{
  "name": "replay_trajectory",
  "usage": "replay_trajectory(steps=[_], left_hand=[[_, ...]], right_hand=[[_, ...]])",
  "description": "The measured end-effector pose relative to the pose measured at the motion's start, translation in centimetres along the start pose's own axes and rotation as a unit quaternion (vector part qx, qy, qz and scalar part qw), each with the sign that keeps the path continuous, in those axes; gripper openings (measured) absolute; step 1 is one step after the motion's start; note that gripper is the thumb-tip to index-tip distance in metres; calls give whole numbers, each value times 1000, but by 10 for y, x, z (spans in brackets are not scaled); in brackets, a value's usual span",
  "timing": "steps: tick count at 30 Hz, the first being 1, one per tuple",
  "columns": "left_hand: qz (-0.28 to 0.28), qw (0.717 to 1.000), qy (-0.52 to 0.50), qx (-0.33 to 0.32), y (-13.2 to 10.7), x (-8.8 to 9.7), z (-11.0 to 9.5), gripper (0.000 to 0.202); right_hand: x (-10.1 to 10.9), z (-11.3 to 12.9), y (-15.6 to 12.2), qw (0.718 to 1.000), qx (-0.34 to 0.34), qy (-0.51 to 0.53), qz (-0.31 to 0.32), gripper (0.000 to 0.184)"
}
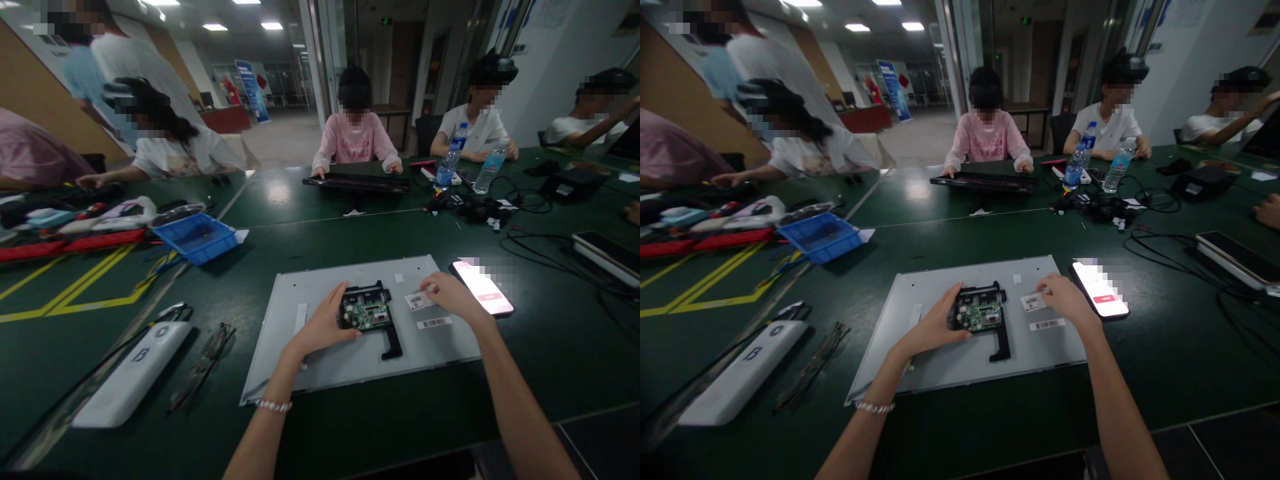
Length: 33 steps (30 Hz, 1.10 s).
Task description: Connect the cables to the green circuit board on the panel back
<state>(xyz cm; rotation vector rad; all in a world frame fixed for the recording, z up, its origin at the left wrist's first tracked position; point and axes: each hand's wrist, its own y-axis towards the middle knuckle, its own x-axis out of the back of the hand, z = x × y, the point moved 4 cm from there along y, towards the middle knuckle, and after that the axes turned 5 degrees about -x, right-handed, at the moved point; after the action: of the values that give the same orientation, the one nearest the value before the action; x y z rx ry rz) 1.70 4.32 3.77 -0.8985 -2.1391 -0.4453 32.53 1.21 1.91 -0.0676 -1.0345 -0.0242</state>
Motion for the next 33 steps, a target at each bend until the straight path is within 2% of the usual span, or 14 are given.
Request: replay_trajectory(steps=[3,6,9,14,19,24,28,33], left_hand=[[-2,1000,-2,0,-1,-1,1,102],[-4,1000,-4,-1,-1,-1,1,103],[-3,1000,-1,4,-1,-2,1,104],[-8,1000,-2,-6,0,-4,5,105],[-23,1000,3,-20,-1,-6,10,106],[-30,999,5,-34,0,-7,11,106],[-36,998,0,-46,1,-7,12,106],[-33,998,-3,-49,0,-7,12,106]], right_hand=[[1,9,4,999,25,-14,-23,25],[-3,28,12,994,99,-35,-33,31],[-10,44,19,984,145,-95,-33,27],[-19,48,26,978,123,-159,-52,23],[-20,53,31,983,99,-132,-82,23],[-32,99,39,978,157,-102,-97,23],[-49,137,45,972,197,-105,-71,24],[-66,149,48,975,195,-106,-24,25]])
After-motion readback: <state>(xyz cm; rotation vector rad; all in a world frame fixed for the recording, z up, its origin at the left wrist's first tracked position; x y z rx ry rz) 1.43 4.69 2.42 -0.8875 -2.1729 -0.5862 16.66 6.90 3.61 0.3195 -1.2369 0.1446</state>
